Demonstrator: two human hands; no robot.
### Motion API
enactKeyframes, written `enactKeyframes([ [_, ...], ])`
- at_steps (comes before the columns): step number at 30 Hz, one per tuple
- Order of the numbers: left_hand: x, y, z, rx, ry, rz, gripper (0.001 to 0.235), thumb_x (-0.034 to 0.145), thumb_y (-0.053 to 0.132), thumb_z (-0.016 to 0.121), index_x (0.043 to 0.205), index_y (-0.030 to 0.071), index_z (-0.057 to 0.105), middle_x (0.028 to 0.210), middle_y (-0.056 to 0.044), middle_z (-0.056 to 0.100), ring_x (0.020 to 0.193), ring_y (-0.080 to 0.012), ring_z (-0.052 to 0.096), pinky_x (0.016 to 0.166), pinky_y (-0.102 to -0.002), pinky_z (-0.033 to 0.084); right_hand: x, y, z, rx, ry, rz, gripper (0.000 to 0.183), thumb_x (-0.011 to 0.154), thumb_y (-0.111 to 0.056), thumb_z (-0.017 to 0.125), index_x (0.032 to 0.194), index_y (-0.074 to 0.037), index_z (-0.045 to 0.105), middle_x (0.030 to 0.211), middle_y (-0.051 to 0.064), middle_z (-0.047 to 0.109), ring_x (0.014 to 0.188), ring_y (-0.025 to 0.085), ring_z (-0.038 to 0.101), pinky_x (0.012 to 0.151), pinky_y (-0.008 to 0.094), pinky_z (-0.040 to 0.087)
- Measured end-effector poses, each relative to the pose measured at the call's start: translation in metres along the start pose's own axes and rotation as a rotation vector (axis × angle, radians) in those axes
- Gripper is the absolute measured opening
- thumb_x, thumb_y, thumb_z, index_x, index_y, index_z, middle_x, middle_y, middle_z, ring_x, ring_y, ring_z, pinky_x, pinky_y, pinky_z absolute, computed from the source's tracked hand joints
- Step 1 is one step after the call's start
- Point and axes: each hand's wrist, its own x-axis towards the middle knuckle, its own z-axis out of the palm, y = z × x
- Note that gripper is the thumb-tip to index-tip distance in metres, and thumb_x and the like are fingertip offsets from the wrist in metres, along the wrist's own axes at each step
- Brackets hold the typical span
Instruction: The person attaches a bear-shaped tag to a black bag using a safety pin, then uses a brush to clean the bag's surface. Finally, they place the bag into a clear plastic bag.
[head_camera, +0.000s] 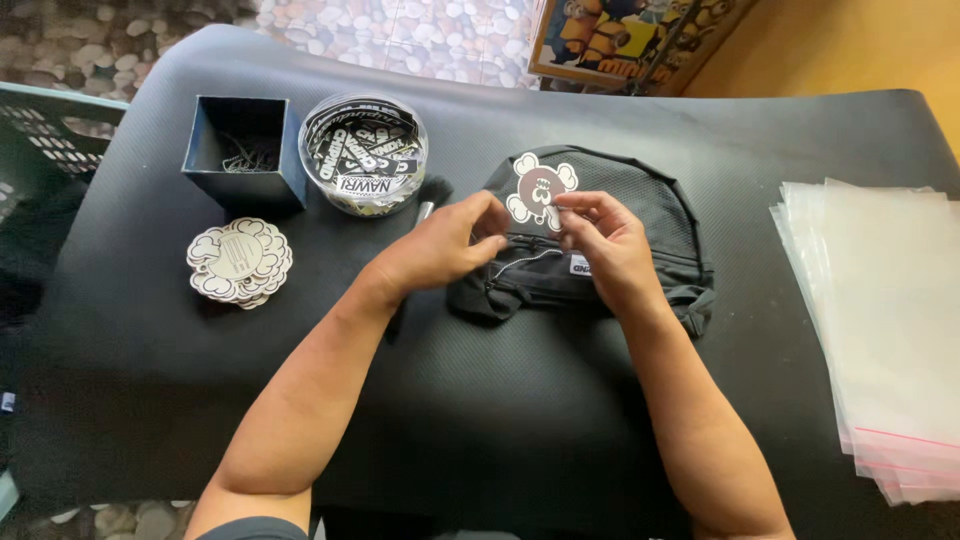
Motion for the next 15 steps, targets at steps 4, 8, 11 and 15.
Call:
enactKeyframes([
  [4,0.001,-0.001,0.002,-0.081,0.015,0.0,0.023,0.093,0.017,0.064,0.115,0.01,0.068,0.097,-0.015,0.077,0.097,-0.0309,0.074,0.083,-0.043,0.057,-0.001,0.006,-0.001,0.127,-0.015,0.047,0.023,0.097,0.001,0.068,0.118,0.007,0.067,0.093,0.013,0.065,0.073,0.017,0.07,0.067,0.026,0.061],
  [8,0.011,-0.024,0.012,-0.182,0.065,-0.038,0.02,0.09,0.02,0.069,0.108,0.012,0.073,0.088,-0.005,0.077,0.085,-0.0162,0.071,0.077,-0.033,0.057,-0.006,-0.003,0.008,0.176,-0.061,0.064,0.025,0.096,0.003,0.068,0.119,0.01,0.065,0.095,0.014,0.063,0.076,0.018,0.07,0.067,0.029,0.062],
  [11,0.013,-0.025,0.013,-0.222,0.088,-0.059,0.015,0.088,0.023,0.073,0.1,0.013,0.074,0.079,-0.001,0.074,0.077,-0.0115,0.068,0.072,-0.029,0.055,-0.008,-0.004,0.011,0.182,-0.071,0.069,0.025,0.095,0.003,0.067,0.119,0.01,0.065,0.096,0.014,0.063,0.077,0.019,0.07,0.068,0.028,0.063],
  [15,0.018,-0.036,0.018,-0.241,0.1,-0.066,0.013,0.086,0.024,0.076,0.093,0.013,0.074,0.073,-0.001,0.073,0.071,-0.0111,0.066,0.067,-0.029,0.053,-0.008,-0.003,0.012,0.199,-0.077,0.087,0.026,0.095,0.003,0.068,0.119,0.011,0.065,0.096,0.014,0.063,0.077,0.021,0.072,0.069,0.029,0.064],
])
